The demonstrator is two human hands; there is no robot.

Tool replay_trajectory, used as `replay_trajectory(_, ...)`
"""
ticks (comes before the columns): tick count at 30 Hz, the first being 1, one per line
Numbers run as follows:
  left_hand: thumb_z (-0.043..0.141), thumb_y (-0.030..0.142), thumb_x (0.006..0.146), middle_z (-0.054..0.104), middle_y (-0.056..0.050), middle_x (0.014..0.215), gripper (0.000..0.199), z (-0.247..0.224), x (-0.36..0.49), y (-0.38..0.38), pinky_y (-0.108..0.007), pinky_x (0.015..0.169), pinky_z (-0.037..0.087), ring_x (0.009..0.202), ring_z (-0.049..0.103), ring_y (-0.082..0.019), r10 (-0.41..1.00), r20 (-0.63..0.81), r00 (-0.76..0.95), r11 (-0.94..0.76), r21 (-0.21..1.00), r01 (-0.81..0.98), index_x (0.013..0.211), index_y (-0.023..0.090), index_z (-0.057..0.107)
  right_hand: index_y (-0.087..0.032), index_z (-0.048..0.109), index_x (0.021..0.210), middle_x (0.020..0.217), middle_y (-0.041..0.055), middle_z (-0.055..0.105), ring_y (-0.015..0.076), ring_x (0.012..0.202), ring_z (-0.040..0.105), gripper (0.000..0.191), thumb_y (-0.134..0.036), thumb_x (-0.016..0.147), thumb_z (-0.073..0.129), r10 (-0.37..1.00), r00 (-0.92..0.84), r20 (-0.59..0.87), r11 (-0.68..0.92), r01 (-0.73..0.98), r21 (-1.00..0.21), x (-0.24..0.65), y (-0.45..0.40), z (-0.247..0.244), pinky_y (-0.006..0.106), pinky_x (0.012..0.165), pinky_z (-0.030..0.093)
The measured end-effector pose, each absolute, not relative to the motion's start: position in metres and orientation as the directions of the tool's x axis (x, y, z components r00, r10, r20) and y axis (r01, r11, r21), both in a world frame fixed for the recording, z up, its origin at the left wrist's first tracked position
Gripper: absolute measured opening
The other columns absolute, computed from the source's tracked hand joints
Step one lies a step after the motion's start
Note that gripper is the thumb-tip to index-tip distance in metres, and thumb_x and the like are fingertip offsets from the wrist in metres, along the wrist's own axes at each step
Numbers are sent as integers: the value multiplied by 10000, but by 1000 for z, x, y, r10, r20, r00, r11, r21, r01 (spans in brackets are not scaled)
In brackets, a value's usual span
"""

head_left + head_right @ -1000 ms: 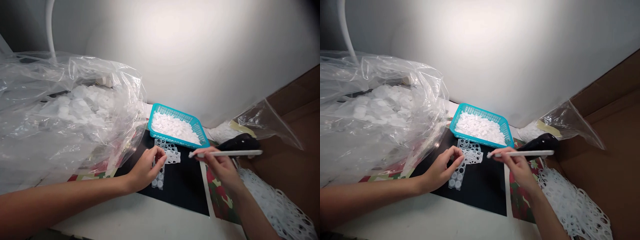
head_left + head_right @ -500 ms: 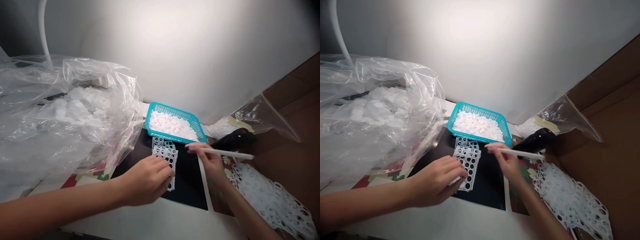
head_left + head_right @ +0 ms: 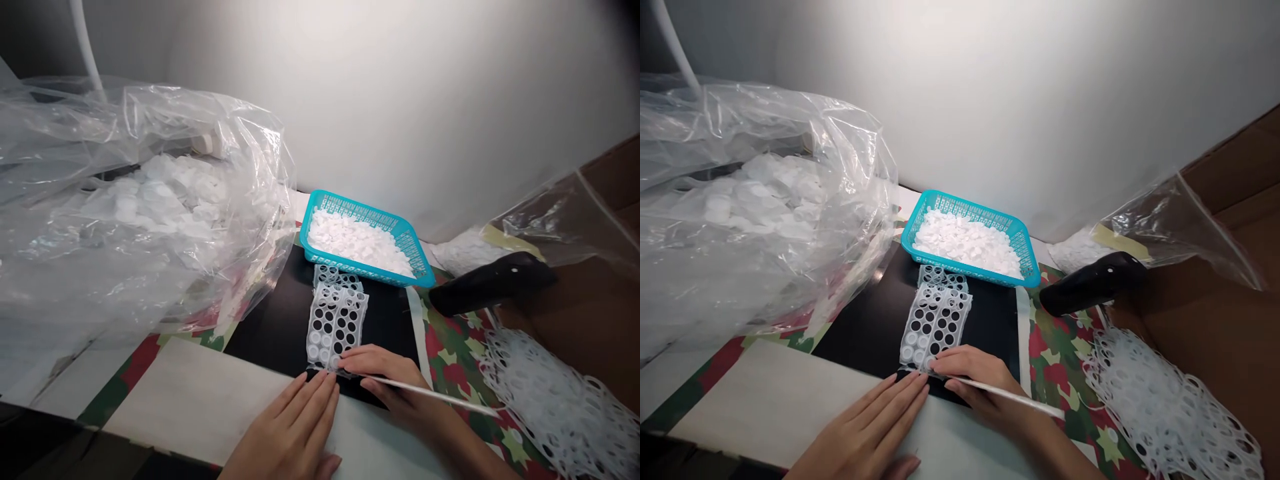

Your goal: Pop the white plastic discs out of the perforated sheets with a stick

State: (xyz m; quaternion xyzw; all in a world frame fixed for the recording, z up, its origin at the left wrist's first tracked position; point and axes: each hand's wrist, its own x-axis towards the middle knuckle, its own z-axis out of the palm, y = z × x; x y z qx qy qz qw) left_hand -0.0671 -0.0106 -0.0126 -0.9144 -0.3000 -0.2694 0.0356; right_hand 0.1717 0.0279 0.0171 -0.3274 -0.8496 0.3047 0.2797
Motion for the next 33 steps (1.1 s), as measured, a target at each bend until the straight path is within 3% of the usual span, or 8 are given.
replay_trajectory(10, 342, 338, 1018, 603, -73, 1312, 424, -12, -65, -9, -298, 992, 432, 1185, 566, -196, 539, 508, 672, -808, 85, 584, 1242, 90, 602, -168, 607, 1161, 1113, 90, 711, 151, 1113, 638, 234, -220, 996, 449, 691, -652, 312, 665, 405, -627, 167, 28, 19, 270, 960, 535)
replay_trajectory(12, 345, 345, 1014, 620, -73, 1290, 429, -13, -63, -10, -296, 988, 424, 1167, 575, -196, 534, 522, 665, -808, 83, 584, 1231, 85, 608, -153, 599, 1171, 1144, 105, 702, 161, 1140, 627, 232, -214, 993, 462, 639, -686, 347, 735, 414, -536, 168, 27, 15, 288, 966, 543)
replay_trajectory(17, 375, 383, 995, 671, -81, 1203, 439, -16, -58, -12, -302, 1019, 396, 1151, 575, -206, 533, 563, 632, -805, 110, 583, 1150, 78, 649, -85, 601, 1184, 1198, 158, 678, 218, 1207, 591, 274, -110, 911, 597, 485, -792, 371, 874, 459, -161, 165, 20, 11, 341, 1017, 529)
replay_trajectory(20, 395, 431, 977, 679, -82, 1180, 464, -18, -56, -13, -296, 1044, 383, 1147, 570, -204, 552, 603, 576, -789, 154, 595, 1126, 81, 659, -79, 633, 1122, 1135, 174, 705, 233, 1143, 637, 225, -78, 900, 592, 444, -804, 396, 886, 460, -58, 159, 18, 17, 349, 998, 544)
replay_trajectory(25, 435, 446, 946, 672, -95, 1192, 477, -21, -58, -12, -304, 1031, 402, 1151, 568, -221, 518, 587, 622, -815, 119, 567, 1134, 70, 661, -28, 636, 1099, 1029, 208, 729, 261, 1044, 690, 215, -35, 897, 563, 441, -776, 452, 885, 460, -74, 151, 18, 24, 345, 954, 571)
replay_trajectory(33, 454, 454, 937, 656, -100, 1222, 486, -20, -59, -12, -317, 1066, 371, 1167, 559, -231, 547, 582, 602, -806, 171, 567, 1164, 70, 645, -86, 574, 1251, 1143, 176, 696, 246, 1123, 641, 333, -66, 922, 525, 524, -732, 434, 845, 510, -161, 158, 15, 7, 369, 925, 586)
